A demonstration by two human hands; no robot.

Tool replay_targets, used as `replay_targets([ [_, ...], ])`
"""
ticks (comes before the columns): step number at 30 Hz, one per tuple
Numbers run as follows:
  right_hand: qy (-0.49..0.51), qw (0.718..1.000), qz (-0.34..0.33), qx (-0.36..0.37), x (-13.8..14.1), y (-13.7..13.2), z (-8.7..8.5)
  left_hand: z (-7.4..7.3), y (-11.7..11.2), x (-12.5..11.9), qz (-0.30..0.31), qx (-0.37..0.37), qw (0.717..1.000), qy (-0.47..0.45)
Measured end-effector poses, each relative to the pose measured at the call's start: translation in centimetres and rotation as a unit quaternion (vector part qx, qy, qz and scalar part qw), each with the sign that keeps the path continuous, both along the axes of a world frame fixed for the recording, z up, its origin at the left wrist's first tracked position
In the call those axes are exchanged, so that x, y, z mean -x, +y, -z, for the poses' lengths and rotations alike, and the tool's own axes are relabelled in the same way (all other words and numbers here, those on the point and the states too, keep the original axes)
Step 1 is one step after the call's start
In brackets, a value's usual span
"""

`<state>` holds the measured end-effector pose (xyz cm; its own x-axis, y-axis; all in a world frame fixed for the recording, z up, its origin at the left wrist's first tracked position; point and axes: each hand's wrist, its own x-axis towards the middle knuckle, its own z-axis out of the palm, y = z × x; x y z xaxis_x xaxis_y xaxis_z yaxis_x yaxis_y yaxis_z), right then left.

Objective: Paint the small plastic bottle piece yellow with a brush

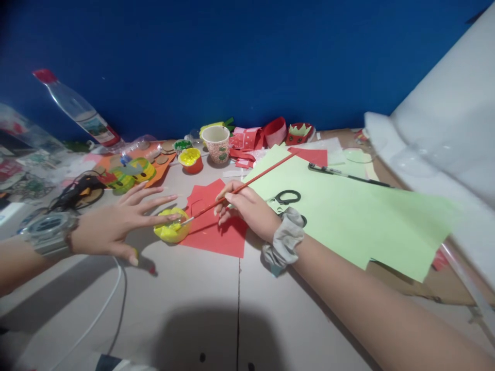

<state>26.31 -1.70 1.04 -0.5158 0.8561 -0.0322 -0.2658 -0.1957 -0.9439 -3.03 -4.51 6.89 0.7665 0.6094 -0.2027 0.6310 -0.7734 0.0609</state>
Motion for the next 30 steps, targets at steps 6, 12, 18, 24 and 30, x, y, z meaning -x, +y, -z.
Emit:
replay_targets([
  [6,-0.008,0.999,0.008,-0.046,-0.1,-0.7,-1.1,0.1,0.0,0.0,-0.01,-0.004,1.0,-0.01],
  [12,-0.111,0.967,0.007,-0.227,-0.2,-2.4,-2.6,0.2,0.1,0.2,-0.006,0.01,1.0,-0.013],
  [18,-0.219,0.909,-0.046,-0.351,-0.7,-3.0,-3.5,0.1,0.0,0.2,-0.003,0.01,1.0,-0.001],
  [24,-0.226,0.897,-0.033,-0.378,-0.4,-3.3,-3.8,0.2,-0.1,0.1,-0.007,0.004,1.0,-0.011],
  [30,-0.244,0.894,-0.05,-0.373,-0.7,-3.1,-3.7,0.3,-0.4,0.1,-0.016,-0.004,1.0,-0.013],
])
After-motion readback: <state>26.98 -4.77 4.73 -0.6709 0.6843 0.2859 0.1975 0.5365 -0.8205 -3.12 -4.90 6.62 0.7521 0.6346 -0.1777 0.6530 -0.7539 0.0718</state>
